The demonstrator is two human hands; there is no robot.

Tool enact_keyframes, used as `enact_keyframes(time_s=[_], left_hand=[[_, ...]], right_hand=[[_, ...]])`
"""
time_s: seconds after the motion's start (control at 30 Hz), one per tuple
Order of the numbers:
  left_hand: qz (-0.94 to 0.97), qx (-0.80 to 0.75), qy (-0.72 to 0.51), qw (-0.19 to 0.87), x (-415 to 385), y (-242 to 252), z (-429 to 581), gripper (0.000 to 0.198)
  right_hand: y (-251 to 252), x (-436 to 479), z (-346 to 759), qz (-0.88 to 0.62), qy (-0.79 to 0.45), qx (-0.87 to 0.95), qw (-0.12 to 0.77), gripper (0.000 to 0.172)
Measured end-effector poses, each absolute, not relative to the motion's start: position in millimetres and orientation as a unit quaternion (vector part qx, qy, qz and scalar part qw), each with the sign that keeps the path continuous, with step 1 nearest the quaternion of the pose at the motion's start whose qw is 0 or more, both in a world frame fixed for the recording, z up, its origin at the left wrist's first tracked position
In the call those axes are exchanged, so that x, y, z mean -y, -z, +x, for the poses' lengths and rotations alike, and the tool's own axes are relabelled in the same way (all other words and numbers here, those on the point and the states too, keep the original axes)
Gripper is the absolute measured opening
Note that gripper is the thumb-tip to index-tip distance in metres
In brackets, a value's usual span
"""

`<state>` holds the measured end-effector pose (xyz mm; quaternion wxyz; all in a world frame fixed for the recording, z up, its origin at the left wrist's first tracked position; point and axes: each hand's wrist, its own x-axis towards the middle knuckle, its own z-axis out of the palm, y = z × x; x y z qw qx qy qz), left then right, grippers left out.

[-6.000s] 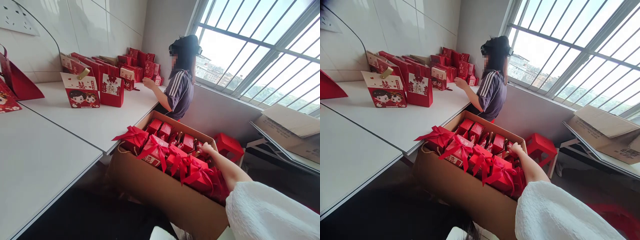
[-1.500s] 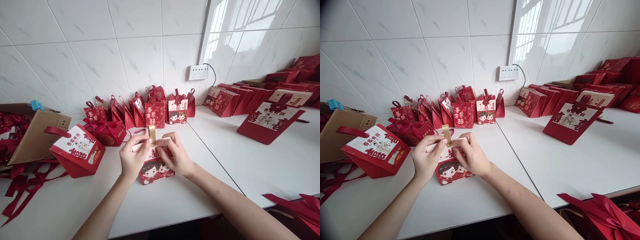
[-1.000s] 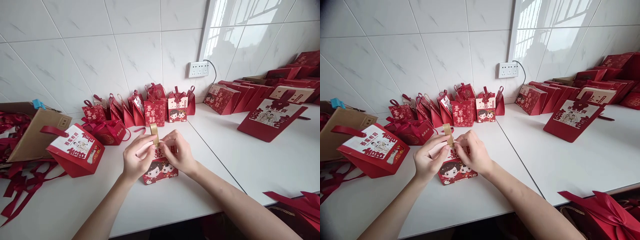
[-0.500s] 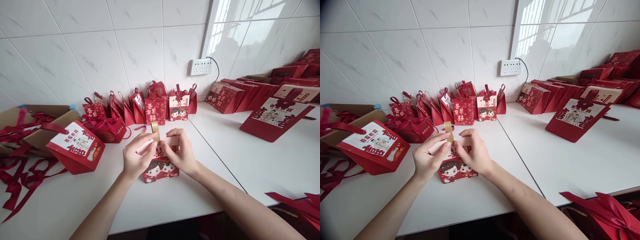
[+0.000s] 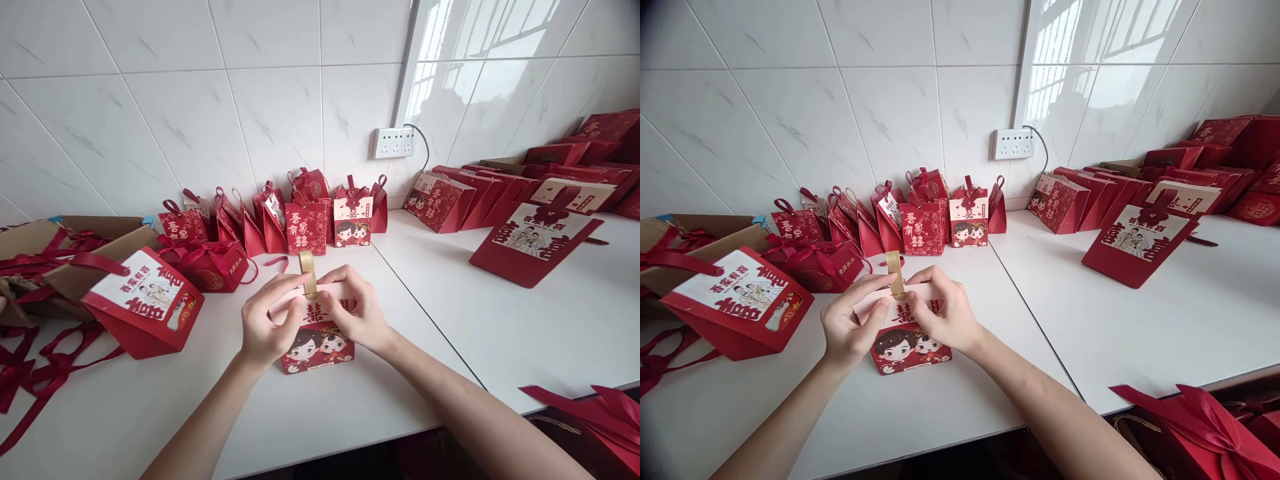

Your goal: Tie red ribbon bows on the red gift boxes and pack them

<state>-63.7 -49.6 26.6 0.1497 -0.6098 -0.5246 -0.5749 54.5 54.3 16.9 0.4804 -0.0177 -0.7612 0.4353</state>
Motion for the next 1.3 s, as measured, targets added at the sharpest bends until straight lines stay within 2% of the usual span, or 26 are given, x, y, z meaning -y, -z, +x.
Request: enact_keyframes(time_s=[0.27,0.37,0.47,0.57,0.67,0.77,0.87,1.0,1.1,1.3], left_hand=[[-0.572,0.547,0.598,0.128,47,-24,-60,0.023],[-0.549,0.538,0.639,0.032,46,-16,-64,0.043],[-0.542,0.535,0.645,-0.062,42,-9,-70,0.064],[-0.527,0.594,0.596,-0.114,38,-7,-73,0.071],[-0.521,0.64,0.545,-0.147,35,-8,-71,0.062],[-0.513,0.64,0.551,-0.151,33,-4,-67,0.059],[-0.508,0.634,0.571,-0.119,29,3,-65,0.065],[-0.541,0.622,0.565,0.039,28,10,-72,0.065],[-0.573,0.605,0.536,0.137,30,9,-77,0.067],[-0.59,0.592,0.515,0.189,34,5,-78,0.074]], right_hand=[[-20,-51,54,-0.046,-0.494,0.74,0.455,0.013],[-21,-54,52,-0.074,-0.558,0.697,0.444,0.016],[-23,-71,51,-0.131,-0.661,0.567,0.474,0.019],[-25,-96,51,-0.191,-0.752,0.362,0.517,0.017],[-26,-113,51,-0.227,-0.802,0.228,0.503,0.008],[-22,-117,50,-0.224,-0.823,0.202,0.482,0.011],[-17,-115,48,-0.181,-0.839,0.212,0.467,0.014],[-14,-113,46,-0.073,-0.864,0.265,0.422,0.023],[-13,-112,45,-0.051,-0.874,0.279,0.394,0.021],[-13,-111,44,-0.08,-0.877,0.257,0.398,0.022]])
